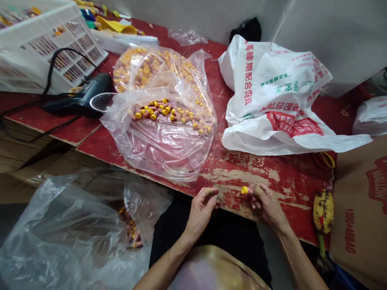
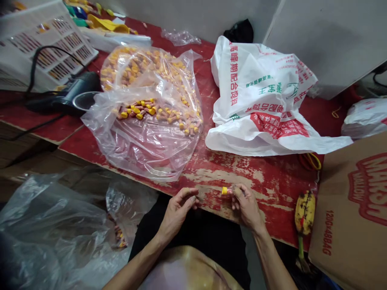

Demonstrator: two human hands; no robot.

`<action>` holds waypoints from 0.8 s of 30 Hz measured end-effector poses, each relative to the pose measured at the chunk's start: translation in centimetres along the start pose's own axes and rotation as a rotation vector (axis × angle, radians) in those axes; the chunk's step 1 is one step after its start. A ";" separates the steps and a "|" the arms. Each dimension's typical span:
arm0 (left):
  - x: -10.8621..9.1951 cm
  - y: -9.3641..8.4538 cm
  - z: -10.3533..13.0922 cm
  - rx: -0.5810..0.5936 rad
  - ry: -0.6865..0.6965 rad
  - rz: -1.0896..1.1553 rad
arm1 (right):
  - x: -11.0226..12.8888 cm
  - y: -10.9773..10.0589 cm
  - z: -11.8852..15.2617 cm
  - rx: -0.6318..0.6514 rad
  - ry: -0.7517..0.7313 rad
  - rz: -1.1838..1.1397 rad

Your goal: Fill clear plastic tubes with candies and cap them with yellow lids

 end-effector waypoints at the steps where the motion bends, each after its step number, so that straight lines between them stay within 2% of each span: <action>1: 0.0 0.1 0.1 0.014 0.014 -0.012 | -0.3 0.3 0.3 0.007 0.024 -0.098; 4: 0.0 1.0 0.2 0.069 0.088 -0.047 | -0.5 1.7 1.4 0.105 0.048 -0.193; 9: -0.9 2.1 0.7 0.121 0.221 -0.106 | 1.0 3.1 2.6 0.212 -0.006 -0.056; 13: -1.3 1.9 1.1 0.078 0.269 -0.131 | 1.9 3.8 3.1 0.280 -0.125 0.012; 17: -1.1 1.6 1.3 0.081 0.308 -0.143 | 1.6 4.3 3.4 0.305 -0.154 0.035; 21: -0.9 1.5 1.2 0.076 0.305 -0.148 | 2.0 4.1 3.4 0.332 -0.213 0.072; 24: -1.1 0.7 0.8 0.003 0.274 -0.127 | 2.9 2.5 3.2 0.247 -0.337 0.340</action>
Point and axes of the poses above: each hand's wrist, its own z-axis away from the middle knuckle, its own y-axis out of the palm, x = y × z, the point moved 4 cm from there along -z, towards the middle knuckle, and after that the axes turned 1 degree about -z, right-handed, at the moved point
